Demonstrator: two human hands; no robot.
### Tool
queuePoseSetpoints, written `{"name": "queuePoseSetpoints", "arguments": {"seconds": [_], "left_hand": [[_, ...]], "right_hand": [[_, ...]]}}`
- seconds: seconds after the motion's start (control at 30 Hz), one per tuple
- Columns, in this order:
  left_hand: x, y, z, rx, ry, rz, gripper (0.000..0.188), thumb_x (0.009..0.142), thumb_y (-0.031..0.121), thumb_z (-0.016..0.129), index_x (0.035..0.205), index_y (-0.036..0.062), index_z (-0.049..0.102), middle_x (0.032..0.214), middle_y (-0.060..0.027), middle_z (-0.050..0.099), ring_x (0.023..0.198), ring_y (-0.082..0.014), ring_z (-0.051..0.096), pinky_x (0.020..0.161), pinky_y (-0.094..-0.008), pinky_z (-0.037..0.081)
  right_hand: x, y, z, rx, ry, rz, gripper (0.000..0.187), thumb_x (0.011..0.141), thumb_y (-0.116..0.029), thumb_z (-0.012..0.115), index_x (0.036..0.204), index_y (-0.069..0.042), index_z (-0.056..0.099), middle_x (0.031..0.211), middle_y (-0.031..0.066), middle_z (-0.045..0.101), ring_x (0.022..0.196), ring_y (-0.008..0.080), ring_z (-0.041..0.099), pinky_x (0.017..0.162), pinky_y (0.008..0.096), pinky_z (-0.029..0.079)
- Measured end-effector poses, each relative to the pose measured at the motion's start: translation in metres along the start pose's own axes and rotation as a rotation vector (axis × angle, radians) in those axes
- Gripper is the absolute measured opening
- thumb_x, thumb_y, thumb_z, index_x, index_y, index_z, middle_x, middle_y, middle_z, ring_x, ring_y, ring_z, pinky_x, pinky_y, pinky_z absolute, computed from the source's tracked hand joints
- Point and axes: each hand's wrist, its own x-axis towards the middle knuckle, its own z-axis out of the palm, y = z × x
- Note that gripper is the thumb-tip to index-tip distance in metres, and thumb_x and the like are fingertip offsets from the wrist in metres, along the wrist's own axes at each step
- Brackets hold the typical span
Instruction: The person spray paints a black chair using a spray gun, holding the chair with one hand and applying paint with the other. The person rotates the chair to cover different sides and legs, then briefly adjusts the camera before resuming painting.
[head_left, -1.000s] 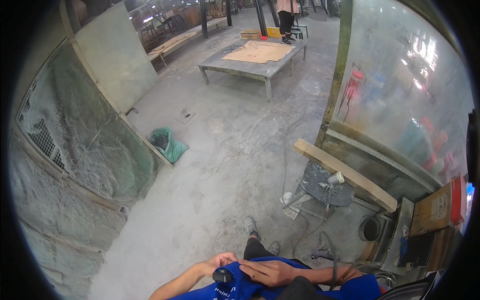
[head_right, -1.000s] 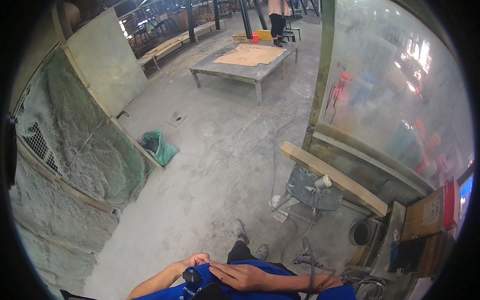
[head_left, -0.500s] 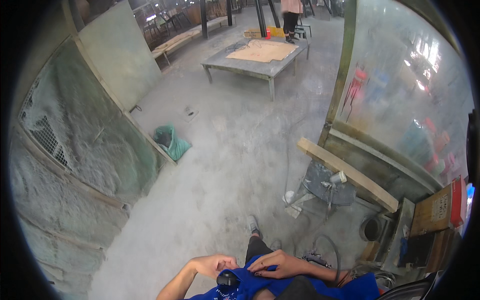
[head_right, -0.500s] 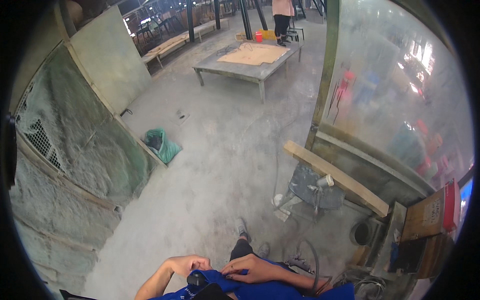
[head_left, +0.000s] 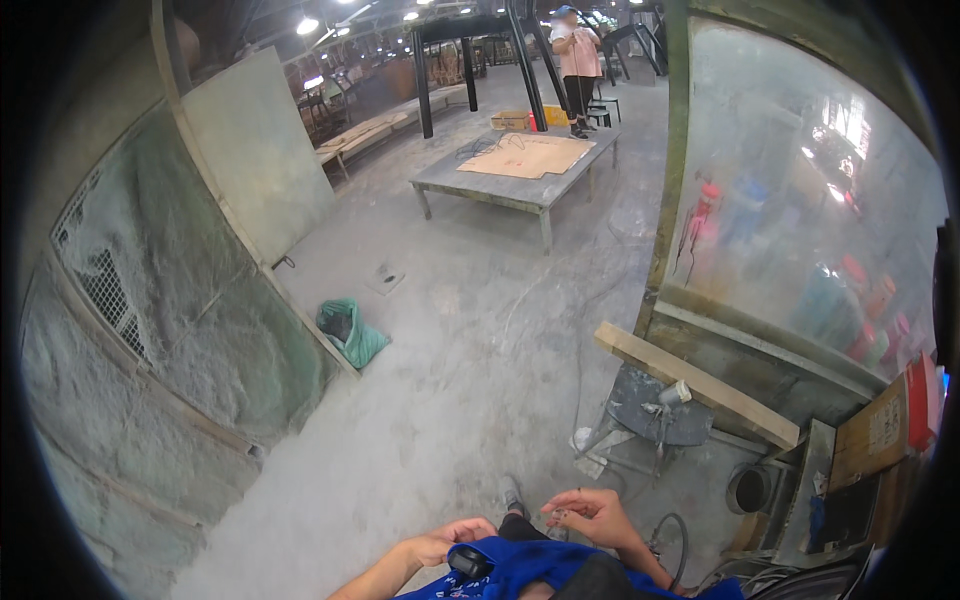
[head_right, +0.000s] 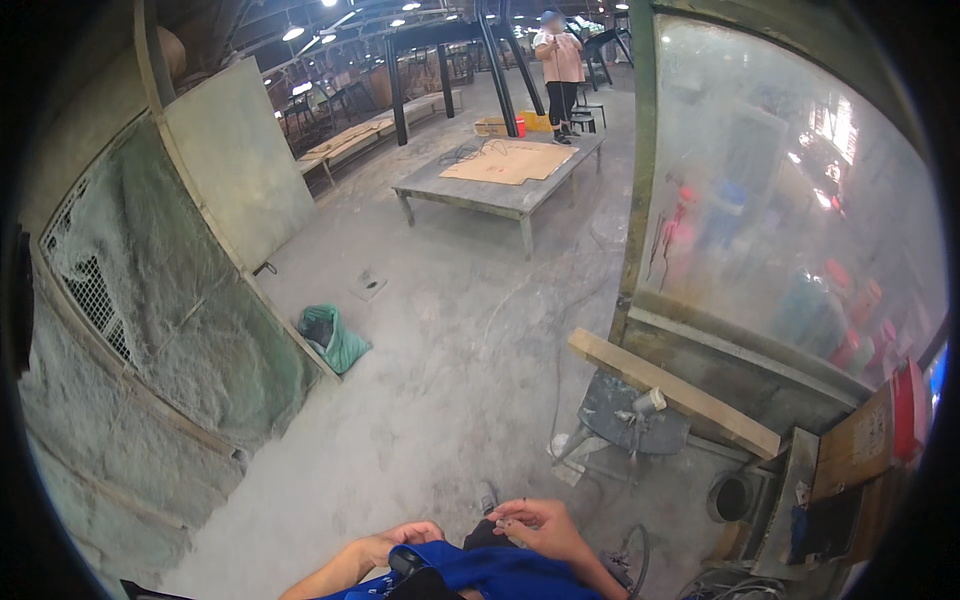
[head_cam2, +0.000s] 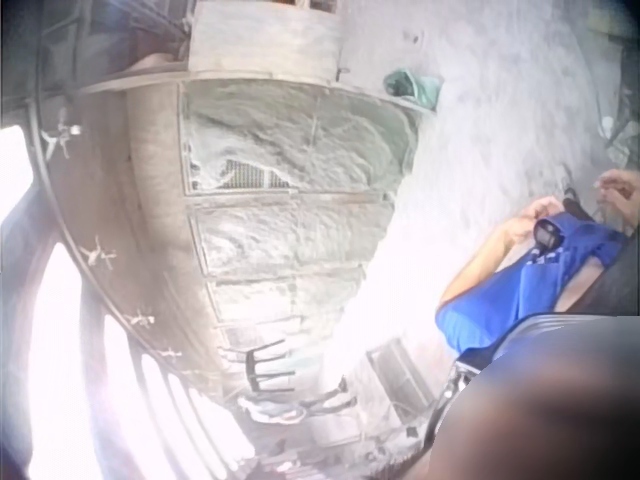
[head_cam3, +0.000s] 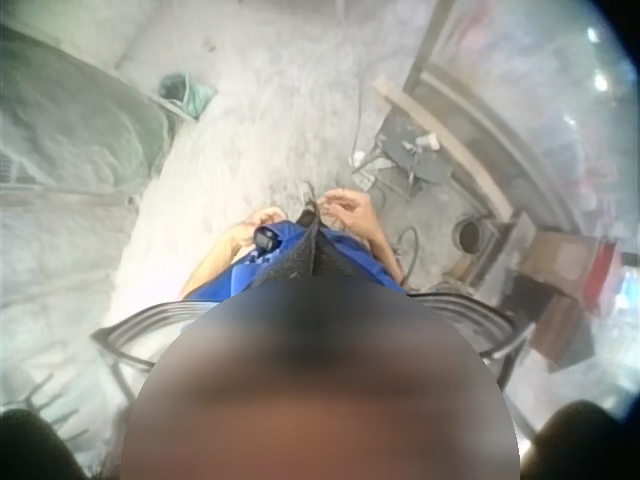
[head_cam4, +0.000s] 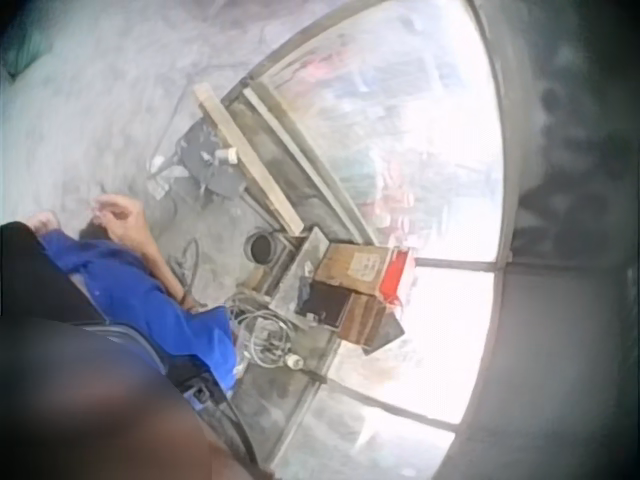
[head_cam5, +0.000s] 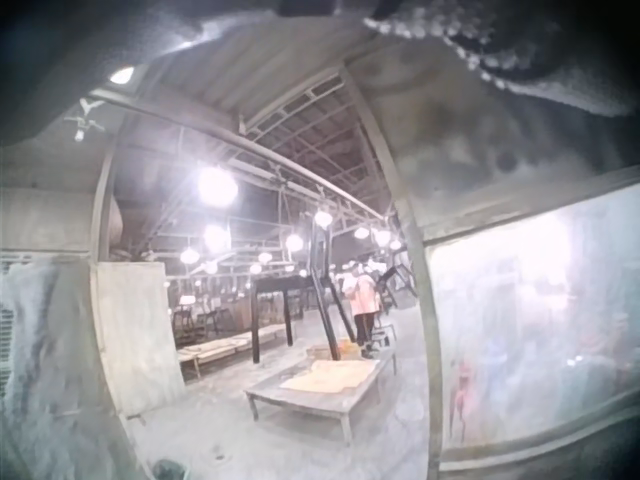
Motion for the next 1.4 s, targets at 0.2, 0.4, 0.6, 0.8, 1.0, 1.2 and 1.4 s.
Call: {"name": "queuePoseSetpoints", "arguments": {"seconds": [0.2, 0.4, 0.6, 0.8, 1.0, 1.2, 1.4], "left_hand": [[0.006, -0.002, 0.003, 0.032, 0.076, -0.08, 0.07, 0.084, 0.038, 0.084, 0.134, 0.0051, 0.05, 0.125, -0.0066, 0.064, 0.113, -0.0155, 0.062, 0.099, -0.0302, 0.048], [0.014, -0.007, 0.006, -0.004, 0.024, 0.01, 0.067, 0.086, 0.031, 0.081, 0.14, 0.0046, 0.051, 0.125, -0.0057, 0.067, 0.113, -0.0108, 0.063, 0.094, -0.0238, 0.05], [0.018, -0.015, 0.011, -0.034, 0.059, -0.021, 0.071, 0.087, 0.028, 0.081, 0.144, -0.0018, 0.051, 0.134, -0.0101, 0.065, 0.12, -0.0154, 0.063, 0.104, -0.0294, 0.049], [0.016, -0.009, 0.004, -0.005, 0.053, -0.103, 0.071, 0.086, 0.03, 0.084, 0.142, -0.001, 0.054, 0.135, -0.0106, 0.065, 0.124, -0.0174, 0.062, 0.109, -0.0325, 0.048], [0.024, 0.006, 0.022, 0.034, 0.034, -0.12, 0.07, 0.087, 0.033, 0.083, 0.141, 0.0008, 0.055, 0.132, -0.0092, 0.066, 0.12, -0.0158, 0.063, 0.105, -0.0309, 0.048], [0.016, 0.014, 0.051, 0.045, 0.133, -0.221, 0.072, 0.087, 0.032, 0.083, 0.144, 0.0036, 0.051, 0.115, -0.0054, 0.072, 0.101, -0.0105, 0.067, 0.093, -0.0263, 0.05], [-0.004, -0.005, 0.066, -0.024, 0.234, -0.194, 0.074, 0.088, 0.022, 0.083, 0.147, 0.0056, 0.042, 0.099, -0.0019, 0.073, 0.084, -0.005, 0.065, 0.074, -0.0199, 0.05]], "right_hand": [[-0.006, 0.009, -0.004, 0.044, 0.031, -0.012, 0.027, 0.096, 0.002, 0.063, 0.122, 0.008, 0.065, 0.117, 0.0169, 0.073, 0.103, 0.0229, 0.073, 0.092, 0.0327, 0.059], [-0.013, 0.015, -0.009, 0.009, 0.057, -0.004, 0.027, 0.097, 0.001, 0.062, 0.123, 0.007, 0.066, 0.118, 0.0152, 0.073, 0.102, 0.022, 0.074, 0.091, 0.0313, 0.058], [-0.024, 0.014, -0.009, 0.001, 0.105, 0.01, 0.025, 0.097, 0.001, 0.062, 0.121, 0.006, 0.067, 0.117, 0.013, 0.074, 0.1, 0.0206, 0.074, 0.09, 0.03, 0.058], [-0.029, 0.01, -0.013, 0.004, 0.142, 0.012, 0.024, 0.097, 0.001, 0.061, 0.119, 0.006, 0.068, 0.113, 0.0119, 0.074, 0.099, 0.0191, 0.074, 0.089, 0.0293, 0.058], [-0.032, 0.015, -0.018, 0.035, 0.172, -0.027, 0.021, 0.096, -0.001, 0.065, 0.116, 0.006, 0.07, 0.111, 0.0116, 0.075, 0.095, 0.0173, 0.074, 0.086, 0.0282, 0.058], [-0.038, 0.026, -0.024, 0.064, 0.218, 0.016, 0.02, 0.096, -0.002, 0.068, 0.114, 0.006, 0.07, 0.108, 0.0113, 0.076, 0.093, 0.0161, 0.074, 0.084, 0.0277, 0.058], [-0.036, 0.03, -0.029, 0.05, 0.229, 0.024, 0.021, 0.095, 0.0, 0.067, 0.114, 0.007, 0.069, 0.106, 0.0137, 0.076, 0.098, 0.0178, 0.073, 0.088, 0.0306, 0.059]]}}
